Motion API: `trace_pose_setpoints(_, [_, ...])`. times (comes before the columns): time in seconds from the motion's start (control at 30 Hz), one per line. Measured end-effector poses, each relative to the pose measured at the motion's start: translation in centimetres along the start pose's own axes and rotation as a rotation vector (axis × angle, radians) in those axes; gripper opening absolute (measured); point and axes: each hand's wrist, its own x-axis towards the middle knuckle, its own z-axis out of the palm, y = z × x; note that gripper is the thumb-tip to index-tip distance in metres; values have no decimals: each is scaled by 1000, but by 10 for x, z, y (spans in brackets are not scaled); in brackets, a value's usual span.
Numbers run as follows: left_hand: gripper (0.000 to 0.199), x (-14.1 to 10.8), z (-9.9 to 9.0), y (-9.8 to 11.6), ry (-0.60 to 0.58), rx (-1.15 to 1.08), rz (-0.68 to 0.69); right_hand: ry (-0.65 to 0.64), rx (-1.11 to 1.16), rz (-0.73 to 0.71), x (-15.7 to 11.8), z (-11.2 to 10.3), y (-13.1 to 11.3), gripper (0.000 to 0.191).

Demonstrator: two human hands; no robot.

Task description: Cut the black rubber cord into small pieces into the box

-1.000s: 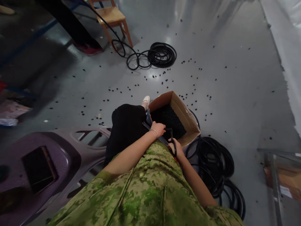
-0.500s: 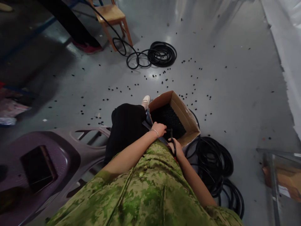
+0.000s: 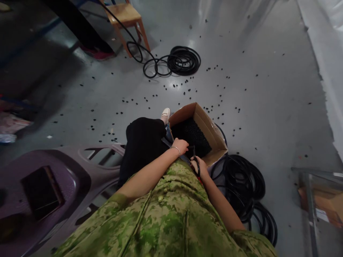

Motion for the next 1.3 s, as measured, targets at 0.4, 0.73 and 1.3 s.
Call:
trace_pose_setpoints(0.4, [19, 2, -1, -4, -27, -24, -57, 12, -113, -140, 5, -1, 4, 23])
trace_pose_setpoints(0.73, [18, -1, -1, -5, -22, -48, -89, -16, 24, -21, -3, 2, 1, 30])
trace_pose_setpoints(1.3, [19, 0, 2, -2, -10, -13, -28, -69, 247, 167, 3, -3, 6, 39])
